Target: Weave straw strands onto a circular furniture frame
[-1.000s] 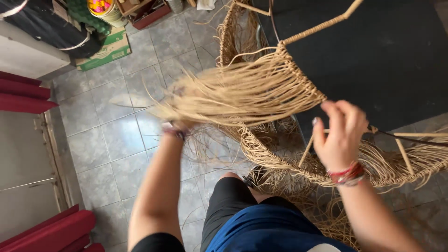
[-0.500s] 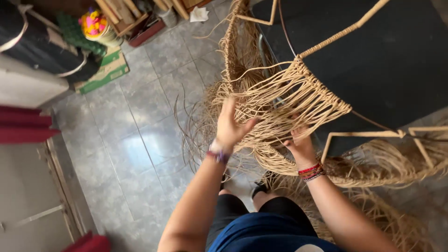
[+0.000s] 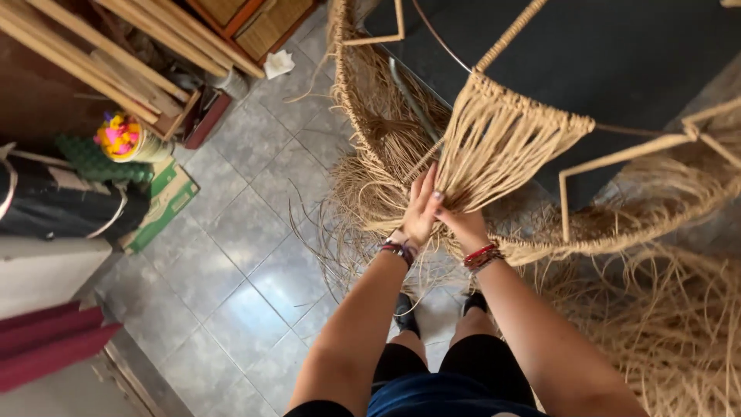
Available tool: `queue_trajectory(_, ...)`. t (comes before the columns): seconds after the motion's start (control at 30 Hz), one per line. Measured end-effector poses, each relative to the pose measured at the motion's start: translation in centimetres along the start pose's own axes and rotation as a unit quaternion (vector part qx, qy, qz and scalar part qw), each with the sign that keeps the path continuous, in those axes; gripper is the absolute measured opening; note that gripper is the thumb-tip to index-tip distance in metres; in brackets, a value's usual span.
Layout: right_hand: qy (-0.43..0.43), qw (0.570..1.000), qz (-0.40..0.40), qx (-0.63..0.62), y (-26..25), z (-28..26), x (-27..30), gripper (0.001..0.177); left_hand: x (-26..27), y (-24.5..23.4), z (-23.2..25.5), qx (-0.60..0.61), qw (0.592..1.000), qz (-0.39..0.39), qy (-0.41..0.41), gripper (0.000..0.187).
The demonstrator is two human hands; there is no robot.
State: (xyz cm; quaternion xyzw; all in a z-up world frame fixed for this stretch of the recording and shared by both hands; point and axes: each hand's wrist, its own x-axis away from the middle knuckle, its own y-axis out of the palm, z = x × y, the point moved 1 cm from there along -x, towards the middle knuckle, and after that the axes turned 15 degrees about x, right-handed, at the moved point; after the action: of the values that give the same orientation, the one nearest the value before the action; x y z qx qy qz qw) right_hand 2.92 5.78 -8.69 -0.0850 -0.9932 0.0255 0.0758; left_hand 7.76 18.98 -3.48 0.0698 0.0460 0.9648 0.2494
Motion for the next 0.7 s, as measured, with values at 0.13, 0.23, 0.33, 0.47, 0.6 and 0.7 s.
queue_trajectory(0.13,0.187,0.976,0.030,0.107,4.0,1.5,4.8,0.057,6.1,-1.7,-7.0,-0.075,0.995,0.040,0.045,0.054)
queue_trajectory(0.23,0.251,0.955,0.038,0.155,7.1,6.1,9.1,0.064,11.6,-3.3,-5.1,0.017,0.999,0.003,0.035,0.052)
queue_trajectory(0.33,0.182,0.980,0.069,0.044,9.4,-1.8,9.4,0.065,14.4,-5.5,-8.2,0.202,0.977,-0.065,-0.008,0.089)
queue_trajectory(0.47,0.225,0.956,0.079,-0.171,13.0,-10.0,8.9,0.019,15.3,-5.3,-8.3,-0.125,0.976,0.164,0.063,0.047)
queue_trajectory(0.6,0.206,0.939,0.013,-0.276,14.0,-14.6,8.6,0.032,18.2,-9.0,-9.9,-0.169,0.959,0.211,-0.082,0.025)
queue_trajectory(0.7,0.191,0.910,-0.050,-0.365,13.9,-15.2,8.9,0.034,21.1,-12.7,-7.7,-0.167,0.965,0.187,-0.075,0.040)
